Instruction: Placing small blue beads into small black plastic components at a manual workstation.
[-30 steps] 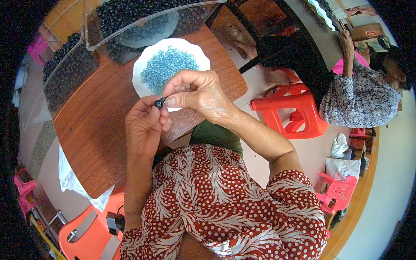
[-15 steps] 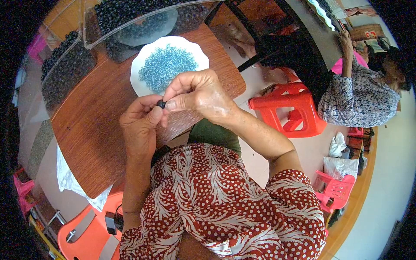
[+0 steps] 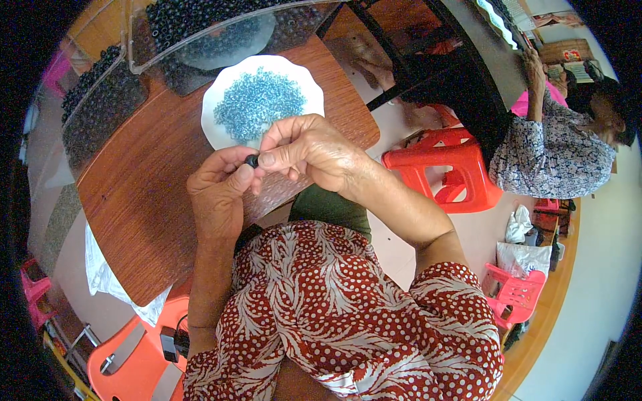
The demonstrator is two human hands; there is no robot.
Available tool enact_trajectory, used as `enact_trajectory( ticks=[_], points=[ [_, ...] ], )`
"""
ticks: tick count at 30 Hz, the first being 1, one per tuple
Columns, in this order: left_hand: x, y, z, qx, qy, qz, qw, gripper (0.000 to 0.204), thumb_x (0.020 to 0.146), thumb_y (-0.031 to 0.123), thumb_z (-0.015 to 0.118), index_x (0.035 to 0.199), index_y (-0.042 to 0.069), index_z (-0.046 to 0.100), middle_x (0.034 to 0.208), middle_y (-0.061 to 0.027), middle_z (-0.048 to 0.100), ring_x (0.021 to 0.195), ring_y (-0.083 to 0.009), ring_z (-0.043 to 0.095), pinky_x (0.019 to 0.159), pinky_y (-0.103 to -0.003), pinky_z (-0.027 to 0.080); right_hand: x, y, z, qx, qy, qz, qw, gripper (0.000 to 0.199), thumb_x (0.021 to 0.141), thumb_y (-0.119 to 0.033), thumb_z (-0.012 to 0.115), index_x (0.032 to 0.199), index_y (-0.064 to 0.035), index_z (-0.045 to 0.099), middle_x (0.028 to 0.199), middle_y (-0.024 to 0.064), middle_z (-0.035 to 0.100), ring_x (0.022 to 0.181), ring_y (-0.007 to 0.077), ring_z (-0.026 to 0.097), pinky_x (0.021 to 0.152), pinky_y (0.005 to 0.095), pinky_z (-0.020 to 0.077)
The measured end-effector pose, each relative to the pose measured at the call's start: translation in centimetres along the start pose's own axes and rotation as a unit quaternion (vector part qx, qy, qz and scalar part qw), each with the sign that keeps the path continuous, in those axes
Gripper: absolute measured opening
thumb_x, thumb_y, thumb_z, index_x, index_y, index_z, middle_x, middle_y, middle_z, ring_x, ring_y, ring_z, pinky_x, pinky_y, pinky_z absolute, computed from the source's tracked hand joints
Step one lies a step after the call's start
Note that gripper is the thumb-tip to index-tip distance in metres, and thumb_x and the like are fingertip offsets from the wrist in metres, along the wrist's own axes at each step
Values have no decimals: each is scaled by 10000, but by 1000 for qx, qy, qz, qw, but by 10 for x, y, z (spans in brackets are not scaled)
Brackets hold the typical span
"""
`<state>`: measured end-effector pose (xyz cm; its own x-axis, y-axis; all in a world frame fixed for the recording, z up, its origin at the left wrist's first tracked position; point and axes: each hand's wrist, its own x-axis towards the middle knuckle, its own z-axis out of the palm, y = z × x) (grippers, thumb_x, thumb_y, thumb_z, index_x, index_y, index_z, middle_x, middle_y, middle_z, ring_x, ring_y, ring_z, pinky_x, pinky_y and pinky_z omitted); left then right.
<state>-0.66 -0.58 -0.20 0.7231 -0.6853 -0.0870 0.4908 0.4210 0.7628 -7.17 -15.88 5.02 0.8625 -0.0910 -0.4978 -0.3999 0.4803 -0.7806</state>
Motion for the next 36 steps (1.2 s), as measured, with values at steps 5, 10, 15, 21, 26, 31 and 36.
enact_trajectory(
  ticks=[5, 10, 15, 21, 26, 31, 36],
  points=[
    [1, -3, -1, 7, 2, 4, 1000, 150, 771, -52, 606, 920, -67, 612, 766, -74, 624, 621, -89, 543, 581, -194, 438, 2, 4, -3, 4, 6, 3, 1000, 103, 711, -57, 714, 743, -23, 622, 669, 45, 618, 545, 83, 522, 458, 185, 370],
    [1, -2, -2, 52, 12, 14, 998, 157, 769, -55, 604, 925, -68, 616, 750, -70, 622, 617, -86, 544, 574, -193, 438, 3, 7, -3, 20, 18, 23, 999, 90, 724, -31, 692, 759, 0, 615, 677, 75, 625, 509, 91, 516, 467, 191, 392],
    [4, -4, -6, 40, 0, 15, 999, 155, 771, -55, 599, 924, -67, 618, 737, -68, 619, 611, -88, 543, 567, -192, 436, 8, 11, -6, 18, 16, 13, 1000, 100, 731, -12, 681, 790, 5, 601, 696, 86, 628, 516, 98, 524, 470, 188, 400],
    [8, -7, -13, 18, -9, -16, 1000, 157, 766, -47, 605, 920, -66, 622, 734, -81, 622, 601, -98, 543, 547, -202, 434, 15, 12, -6, -19, -1, -9, 1000, 156, 714, -12, 691, 837, -29, 596, 741, 48, 634, 655, 113, 622, 454, 181, 377],
    [12, -4, -17, 26, -11, -67, 997, 169, 752, -36, 617, 918, -67, 623, 723, -104, 622, 571, -116, 541, 516, -214, 430, 18, 10, -6, -24, 0, -5, 1000, 172, 709, 13, 674, 857, 4, 588, 745, 88, 635, 616, 118, 604, 472, 185, 417],
    [12, 0, -17, 4, 0, -92, 996, 160, 754, -40, 612, 911, -69, 622, 717, -109, 619, 557, -120, 536, 499, -221, 428, 20, 8, -4, -46, -4, -2, 999, 171, 713, 31, 660, 867, 8, 589, 760, 91, 638, 624, 116, 602, 469, 191, 416],
    [14, 5, -18, 6, 12, -82, 997, 142, 770, -28, 616, 907, -65, 619, 717, -107, 618, 554, -125, 539, 491, -227, 427, 21, 12, 0, -48, -10, -96, 994, 266, 707, 58, 655, 967, 25, 609, 820, 109, 646, 687, 153, 625, 567, 231, 481]
  ],
)
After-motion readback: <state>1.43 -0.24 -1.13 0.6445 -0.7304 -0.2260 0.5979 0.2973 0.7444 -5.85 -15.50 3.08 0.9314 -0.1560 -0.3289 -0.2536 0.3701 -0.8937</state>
